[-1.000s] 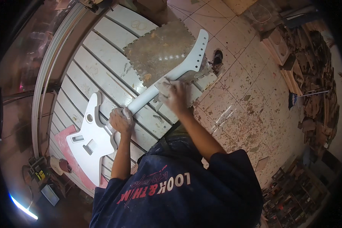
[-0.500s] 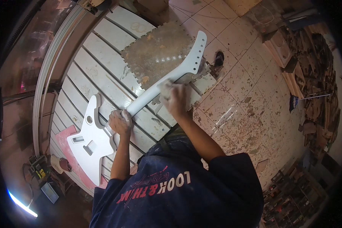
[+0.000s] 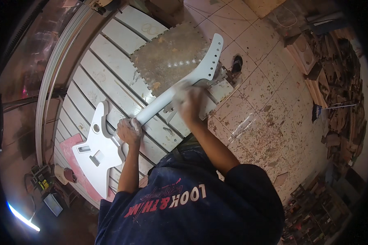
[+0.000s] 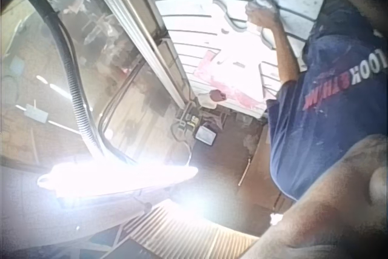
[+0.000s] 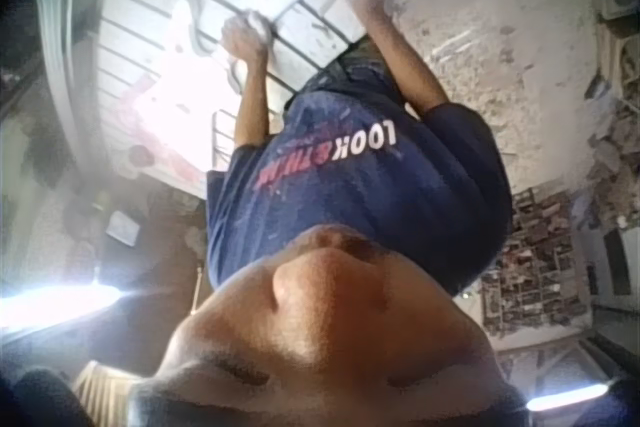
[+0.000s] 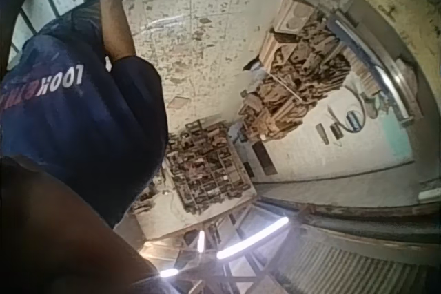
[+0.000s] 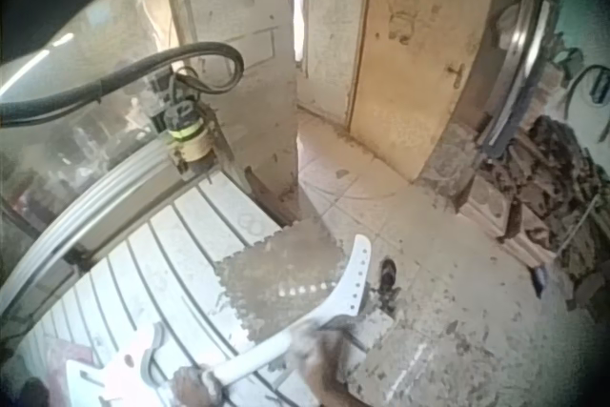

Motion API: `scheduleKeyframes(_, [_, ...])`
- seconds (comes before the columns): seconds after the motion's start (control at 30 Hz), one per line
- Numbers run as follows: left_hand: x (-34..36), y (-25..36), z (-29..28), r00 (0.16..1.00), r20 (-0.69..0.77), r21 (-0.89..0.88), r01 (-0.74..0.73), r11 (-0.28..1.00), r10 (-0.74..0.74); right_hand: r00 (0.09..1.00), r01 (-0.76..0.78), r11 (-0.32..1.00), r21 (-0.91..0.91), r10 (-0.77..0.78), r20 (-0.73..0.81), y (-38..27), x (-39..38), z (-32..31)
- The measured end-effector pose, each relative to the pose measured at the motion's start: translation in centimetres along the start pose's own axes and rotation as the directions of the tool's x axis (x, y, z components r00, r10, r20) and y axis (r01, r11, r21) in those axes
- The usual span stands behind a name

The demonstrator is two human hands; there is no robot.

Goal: The person sands the white-painted surface of a guitar body and neck by hand with a piece of sandpaper.

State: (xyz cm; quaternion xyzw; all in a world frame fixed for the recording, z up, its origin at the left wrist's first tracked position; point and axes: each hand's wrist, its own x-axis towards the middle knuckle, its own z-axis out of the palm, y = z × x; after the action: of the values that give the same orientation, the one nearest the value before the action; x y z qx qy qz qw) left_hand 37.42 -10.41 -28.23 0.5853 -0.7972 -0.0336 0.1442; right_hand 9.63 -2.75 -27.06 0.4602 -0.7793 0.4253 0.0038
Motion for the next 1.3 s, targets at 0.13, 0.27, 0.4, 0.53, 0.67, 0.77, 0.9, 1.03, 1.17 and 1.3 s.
scheduleKeyframes(0.13, [0.0, -0.2, -0.2, 1.000, 0.019, 0.004, 0.006, 1.000, -0.006, 0.998, 0.051, 0.999, 0.010, -0.052, 0.044, 3.6, 1.2, 0.1])
scheduleKeyframes(0.27, [0.0, -0.2, -0.1, 1.000, 0.020, -0.003, 0.009, 1.000, -0.008, 0.996, 0.008, 0.999, 0.033, -0.011, 0.090, 1.1, 0.1, 1.4])
scheduleKeyframes(0.4, [0.0, 0.2, -0.5, 1.000, 0.020, -0.018, 0.018, 1.000, -0.018, 0.988, 0.137, 0.985, 0.109, -0.143, 0.056, 2.9, 0.6, 0.5])
scheduleKeyframes(0.53, [0.0, 0.4, -0.6, 1.000, 0.004, -0.003, 0.004, 1.000, -0.004, 0.997, 0.069, 0.993, -0.095, -0.064, 0.053, 3.6, 0.1, 1.2])
scheduleKeyframes(0.67, [0.0, 0.3, -0.8, 1.000, 0.003, -0.037, 0.000, 0.999, 0.000, 0.985, 0.175, 0.984, -0.032, -0.175, 0.010, 2.6, 0.4, 0.2])
scheduleKeyframes(0.77, [0.3, 0.4, -0.6, 1.000, 0.003, -0.035, 0.005, 0.999, -0.005, 0.979, -0.124, 0.992, -0.024, 0.118, -0.166, 3.2, 1.3, 0.7])
scheduleKeyframes(0.9, [0.3, 0.6, -0.9, 1.000, -0.009, -0.036, 0.006, 0.999, -0.007, 0.940, 0.295, 0.953, 0.065, -0.302, 0.156, 0.5, -1.0, 0.3])
scheduleKeyframes(1.03, [0.1, 0.6, -1.0, 1.000, 0.003, -0.031, 0.016, 0.999, -0.016, 0.961, 0.017, 0.988, -0.156, -0.059, -0.270, 2.9, 3.3, -0.3])
scheduleKeyframes(1.17, [0.0, 0.4, -0.8, 1.000, 0.008, -0.020, 0.012, 1.000, -0.012, 0.927, -0.176, 0.939, 0.296, 0.057, 0.370, -0.1, -1.0, 0.9])
scheduleKeyframes(1.3, [0.0, 0.6, -1.0, 0.999, 0.024, -0.028, 0.044, 0.999, -0.043, 0.998, -0.047, 0.996, -0.080, 0.051, 0.045, 1.9, 2.0, -0.4])
